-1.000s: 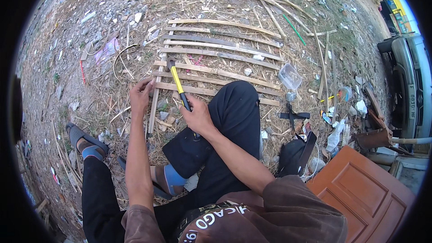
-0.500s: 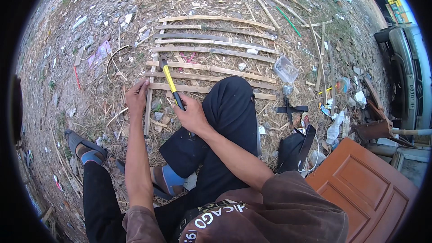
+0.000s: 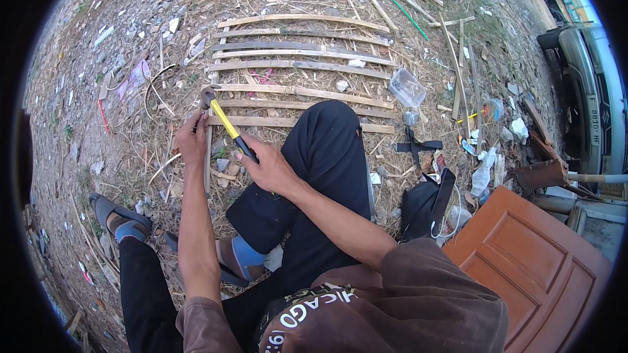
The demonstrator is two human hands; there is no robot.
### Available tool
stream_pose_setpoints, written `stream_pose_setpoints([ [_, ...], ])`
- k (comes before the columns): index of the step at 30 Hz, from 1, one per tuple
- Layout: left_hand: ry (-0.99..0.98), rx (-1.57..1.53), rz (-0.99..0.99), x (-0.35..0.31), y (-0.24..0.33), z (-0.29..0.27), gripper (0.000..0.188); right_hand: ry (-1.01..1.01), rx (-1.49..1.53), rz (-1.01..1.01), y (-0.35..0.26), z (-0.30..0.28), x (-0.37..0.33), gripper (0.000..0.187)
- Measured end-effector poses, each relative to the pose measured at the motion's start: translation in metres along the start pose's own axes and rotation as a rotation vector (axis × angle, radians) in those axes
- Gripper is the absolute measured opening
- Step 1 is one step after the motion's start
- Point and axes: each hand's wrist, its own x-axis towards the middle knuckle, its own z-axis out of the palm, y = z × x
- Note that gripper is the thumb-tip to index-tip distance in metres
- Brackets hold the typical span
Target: The person shaves a strip of bamboo with a knife and then nails it onto a wooden lattice structure using a hammer.
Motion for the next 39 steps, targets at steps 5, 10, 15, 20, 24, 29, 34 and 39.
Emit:
stream_pose_setpoints([
  [5, 0.062, -0.06, -0.021, -0.003, -0.015, 0.003, 0.019, 0.047, 0.063, 0.016, -0.005, 0.001, 0.002, 0.041],
  [10, 0.03, -0.032, -0.068, -0.001, -0.011, 0.004, 0.021, 0.107, 0.022, -0.02, 0.011, 0.007, 0.006, 0.04],
  [15, 0.035, -0.02, -0.124, -0.003, -0.018, 0.002, 0.024, 0.033, -0.02, 0.054, 0.005, 0.005, 0.007, 0.043],
  [20, 0.046, 0.007, -0.095, -0.003, -0.015, 0.006, 0.025, 0.07, 0.047, 0.016, 0.011, 0.005, 0.007, 0.038],
  [24, 0.013, -0.003, -0.129, -0.005, -0.008, 0.011, 0.024, 0.141, 0.101, -0.098, 0.014, 0.004, 0.004, 0.038],
  [29, 0.132, 0.046, 0.035, -0.006, -0.012, 0.001, 0.024, -0.217, 0.306, 0.294, -0.031, -0.011, 0.001, 0.051],
  [34, 0.117, 0.029, 0.006, -0.006, 0.002, 0.008, 0.021, 0.005, -0.139, -0.17, -0.004, -0.005, -0.008, 0.048],
  [39, 0.175, 0.016, 0.056, -0.008, -0.008, 0.002, 0.019, -0.081, -0.231, -0.092, -0.03, -0.015, -0.005, 0.048],
])
